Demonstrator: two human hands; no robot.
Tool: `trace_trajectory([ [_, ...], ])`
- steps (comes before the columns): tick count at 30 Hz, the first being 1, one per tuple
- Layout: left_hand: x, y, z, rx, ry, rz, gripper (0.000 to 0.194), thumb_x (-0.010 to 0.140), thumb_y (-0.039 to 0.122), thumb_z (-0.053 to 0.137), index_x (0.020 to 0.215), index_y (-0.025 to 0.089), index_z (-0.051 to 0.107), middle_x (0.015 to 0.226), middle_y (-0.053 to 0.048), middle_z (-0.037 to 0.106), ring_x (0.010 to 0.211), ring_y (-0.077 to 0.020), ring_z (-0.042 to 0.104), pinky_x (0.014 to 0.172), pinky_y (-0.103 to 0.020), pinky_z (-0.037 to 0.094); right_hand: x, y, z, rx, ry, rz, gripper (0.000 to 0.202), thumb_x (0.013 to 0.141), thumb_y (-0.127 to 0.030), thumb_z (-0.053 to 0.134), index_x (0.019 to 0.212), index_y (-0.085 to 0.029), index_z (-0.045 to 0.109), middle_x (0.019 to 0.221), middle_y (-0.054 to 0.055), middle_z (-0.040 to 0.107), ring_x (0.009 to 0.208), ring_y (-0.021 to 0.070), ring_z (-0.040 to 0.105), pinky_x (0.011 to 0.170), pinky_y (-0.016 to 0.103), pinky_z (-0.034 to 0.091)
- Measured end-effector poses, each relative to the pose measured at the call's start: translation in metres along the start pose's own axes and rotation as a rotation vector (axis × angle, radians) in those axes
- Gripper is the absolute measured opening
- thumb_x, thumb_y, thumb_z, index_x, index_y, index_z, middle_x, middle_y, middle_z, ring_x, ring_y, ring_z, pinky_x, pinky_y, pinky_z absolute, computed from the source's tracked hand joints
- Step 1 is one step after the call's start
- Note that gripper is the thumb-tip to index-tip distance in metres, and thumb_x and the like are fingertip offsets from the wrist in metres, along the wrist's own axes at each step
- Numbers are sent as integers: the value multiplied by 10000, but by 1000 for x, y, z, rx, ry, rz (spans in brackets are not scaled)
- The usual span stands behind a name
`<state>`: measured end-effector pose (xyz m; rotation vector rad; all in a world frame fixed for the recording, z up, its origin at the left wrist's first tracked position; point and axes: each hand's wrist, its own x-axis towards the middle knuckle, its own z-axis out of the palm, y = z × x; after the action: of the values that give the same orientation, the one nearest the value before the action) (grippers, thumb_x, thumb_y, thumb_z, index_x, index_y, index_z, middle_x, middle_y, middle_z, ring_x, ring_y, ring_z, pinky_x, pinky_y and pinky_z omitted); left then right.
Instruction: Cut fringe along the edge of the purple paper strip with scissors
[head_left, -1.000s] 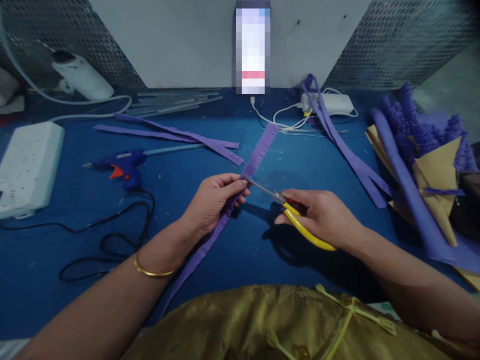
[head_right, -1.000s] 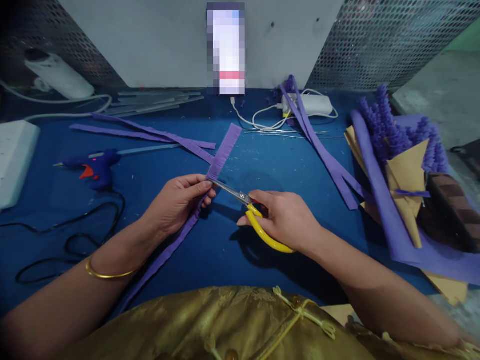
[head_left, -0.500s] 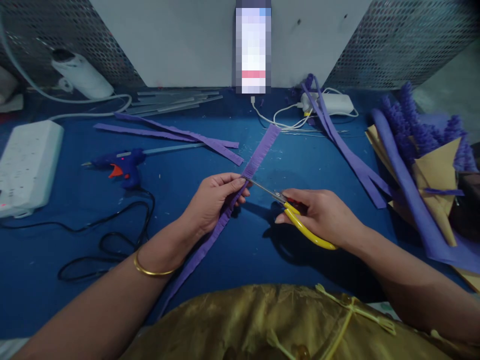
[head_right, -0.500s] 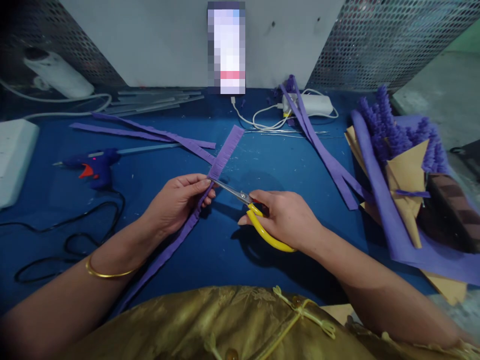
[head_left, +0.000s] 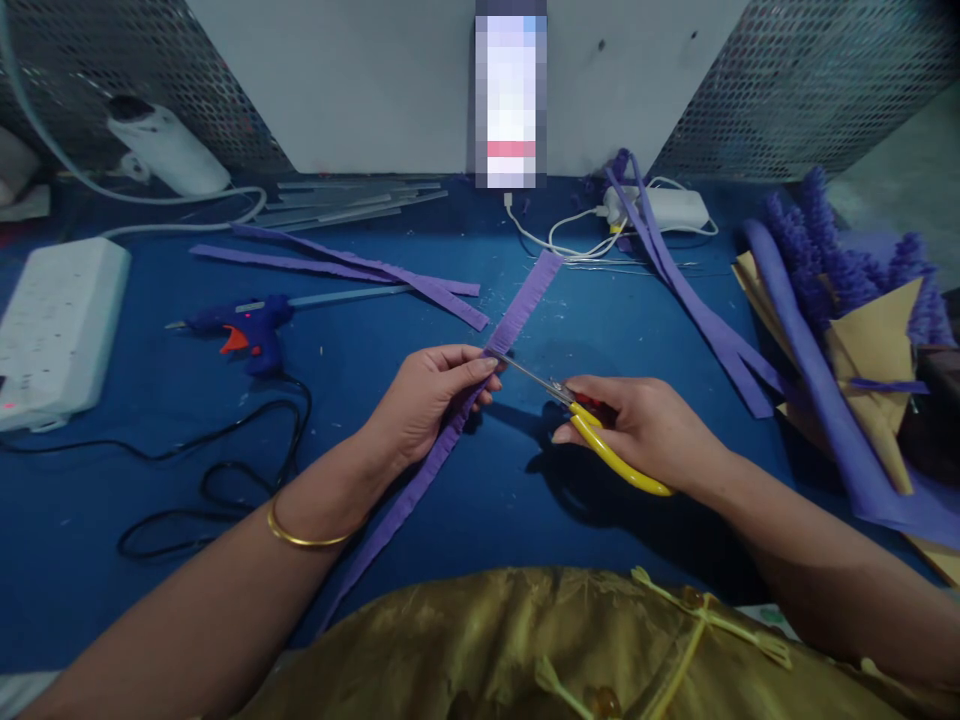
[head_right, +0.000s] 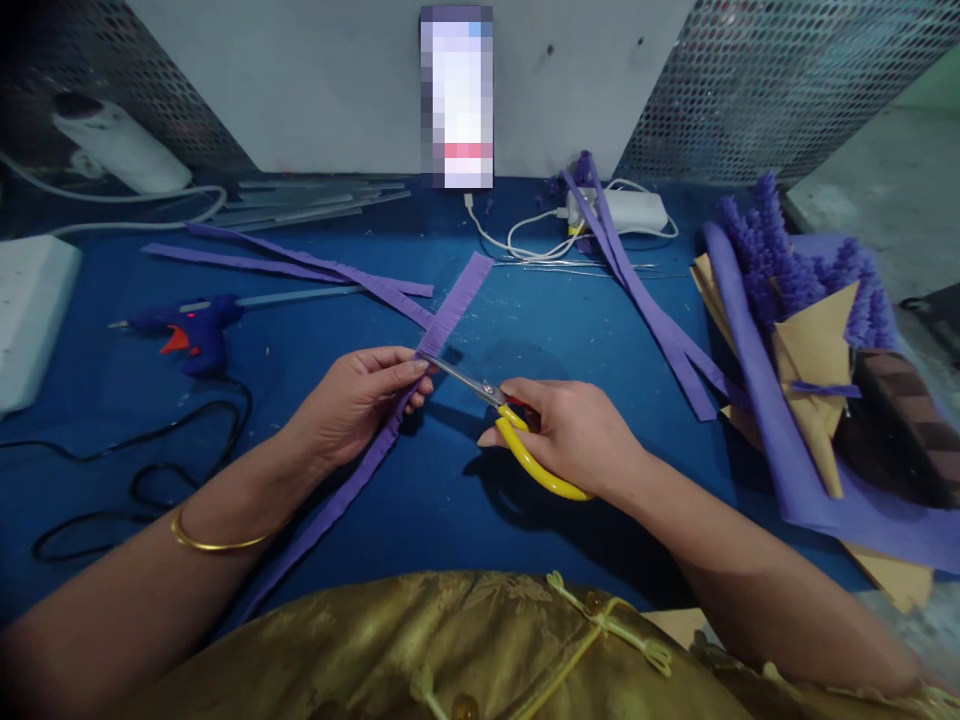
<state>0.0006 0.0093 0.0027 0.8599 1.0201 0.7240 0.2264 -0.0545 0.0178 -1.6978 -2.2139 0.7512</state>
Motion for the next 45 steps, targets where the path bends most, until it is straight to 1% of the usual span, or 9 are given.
trace_trajectory([
  [3, 0, 0, 0, 4, 16, -1, 228, 659, 312, 836, 737, 134, 717, 653, -18, 672, 523, -80, 566, 503, -190, 429, 0, 0, 1, -34, 26, -10, 432, 866, -623, 544, 844, -201, 635, 632, -16, 569, 543, 110, 423, 533, 254, 245],
  [7, 0, 1, 0, 8, 22, -11, 237, 654, 319, 842, 747, 135, 724, 664, -24, 683, 530, -85, 580, 510, -194, 442, 0, 1, 1, -53, 32, -14, 447, 870, -634, 530, 832, -200, 632, 637, -8, 584, 541, 111, 437, 533, 254, 248],
  [12, 1, -1, -1, 8, 30, -16, 231, 655, 316, 843, 747, 138, 727, 661, -24, 684, 522, -83, 577, 503, -194, 445, 0, 2, 3, -72, 53, -20, 438, 866, -628, 546, 895, -204, 648, 657, -7, 604, 545, 111, 455, 537, 253, 254],
  [21, 1, -1, -1, 17, 33, 2, 213, 663, 304, 838, 744, 138, 731, 662, -25, 686, 531, -81, 579, 512, -187, 448, 0, 0, 3, -97, 56, 0, 439, 862, -635, 544, 874, -207, 640, 678, -3, 619, 553, 116, 480, 536, 255, 253],
  [28, 2, -3, -1, 3, 49, 26, 209, 660, 288, 837, 750, 132, 732, 659, -24, 689, 540, -78, 583, 519, -174, 454, -1, 1, 5, -155, 90, -1, 456, 843, -638, 565, 1003, -224, 667, 722, 5, 646, 589, 134, 534, 539, 251, 264],
  [40, 4, -6, -2, 16, 21, 41, 199, 684, 293, 831, 760, 135, 737, 664, -21, 688, 550, -77, 590, 521, -165, 462, -1, -1, 4, -99, 75, -4, 474, 844, -661, 548, 957, -214, 655, 702, -1, 635, 564, 120, 505, 535, 248, 256],
  [45, 4, -6, -2, 6, 5, 54, 173, 685, 270, 829, 750, 138, 738, 663, -15, 686, 541, -68, 583, 524, -161, 457, -1, -1, 1, -48, 24, 3, 445, 850, -648, 550, 903, -214, 637, 686, -13, 610, 560, 112, 470, 537, 249, 256],
])
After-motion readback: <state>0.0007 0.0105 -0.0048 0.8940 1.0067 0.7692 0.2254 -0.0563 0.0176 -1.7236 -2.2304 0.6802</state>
